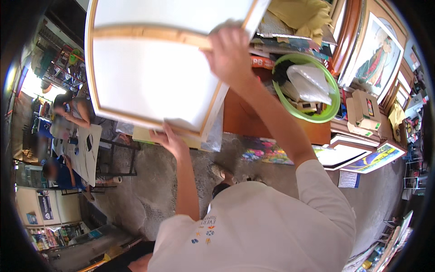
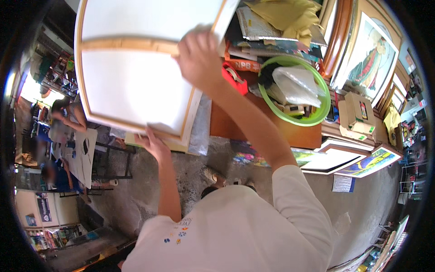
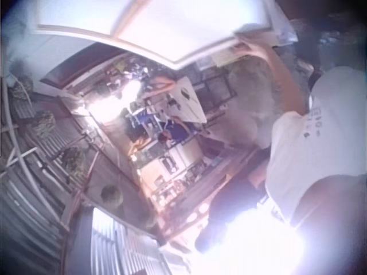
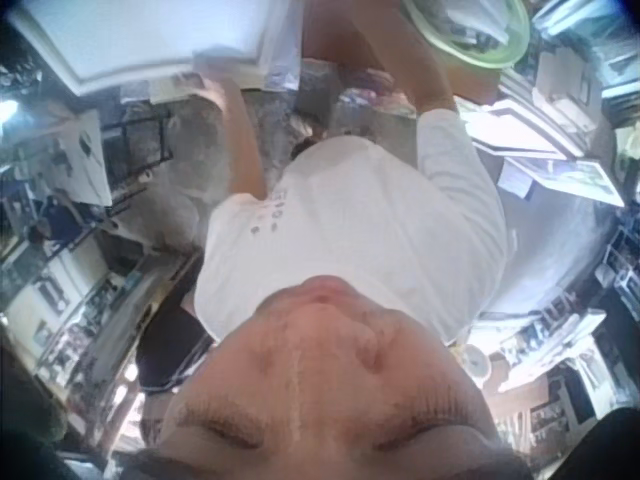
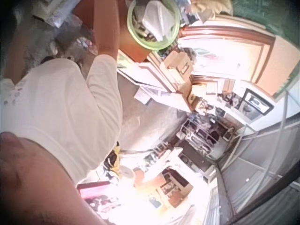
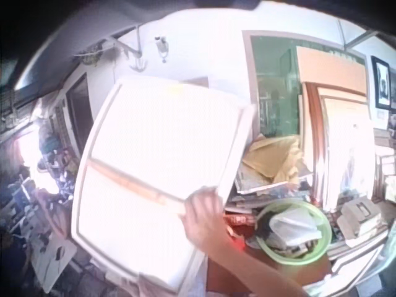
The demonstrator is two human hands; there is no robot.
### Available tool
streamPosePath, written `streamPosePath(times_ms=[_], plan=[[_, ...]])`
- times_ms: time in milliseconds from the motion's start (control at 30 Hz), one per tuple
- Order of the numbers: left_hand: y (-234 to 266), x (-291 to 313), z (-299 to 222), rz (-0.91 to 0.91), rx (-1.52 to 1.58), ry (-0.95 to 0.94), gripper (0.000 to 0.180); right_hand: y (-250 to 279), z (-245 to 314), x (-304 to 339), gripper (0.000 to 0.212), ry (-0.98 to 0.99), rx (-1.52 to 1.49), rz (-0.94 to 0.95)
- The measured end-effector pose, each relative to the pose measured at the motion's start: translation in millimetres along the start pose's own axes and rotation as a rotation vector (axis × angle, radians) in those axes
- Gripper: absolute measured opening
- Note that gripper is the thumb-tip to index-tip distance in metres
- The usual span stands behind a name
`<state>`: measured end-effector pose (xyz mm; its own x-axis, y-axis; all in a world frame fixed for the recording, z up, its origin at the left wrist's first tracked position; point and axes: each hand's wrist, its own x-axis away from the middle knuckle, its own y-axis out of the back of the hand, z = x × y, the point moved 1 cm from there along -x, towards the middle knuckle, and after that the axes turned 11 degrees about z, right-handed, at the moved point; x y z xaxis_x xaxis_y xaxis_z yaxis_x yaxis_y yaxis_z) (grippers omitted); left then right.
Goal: The person walks through a cluttered shop, picks up a framed painting, and places it on a workbench. They apply yellow tape to the back of the frame, then wrap the painting in a large sheet of brown paper and secure it with tape. The person then moves other frames and artwork around the shop.
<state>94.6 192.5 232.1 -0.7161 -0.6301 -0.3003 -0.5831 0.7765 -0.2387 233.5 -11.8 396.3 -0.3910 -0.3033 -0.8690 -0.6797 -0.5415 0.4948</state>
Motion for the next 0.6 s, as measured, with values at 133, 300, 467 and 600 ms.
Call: streamPosePath(times_ms=[133, 300, 467, 600], plan=[[-75, 9, -62, 0.123, 0.109, -0.112, 0.076, 98, -55, 13, 0.036, -0.1, 0.236, -0.229], [-161, 35, -105, 0.36, 0.115, -0.493, 0.076, 229, -130, 68, 0.033, -0.204, 0.658, -0.262], [-258, 112, -141, 0.671, 0.11, -0.7, 0.087, 370, -177, 187, 0.036, -0.703, 0.548, -0.373], [-274, 165, -162, 1.087, 0.363, -0.608, 0.092, 408, -144, 269, 0.05, -0.923, 0.654, -0.408]])
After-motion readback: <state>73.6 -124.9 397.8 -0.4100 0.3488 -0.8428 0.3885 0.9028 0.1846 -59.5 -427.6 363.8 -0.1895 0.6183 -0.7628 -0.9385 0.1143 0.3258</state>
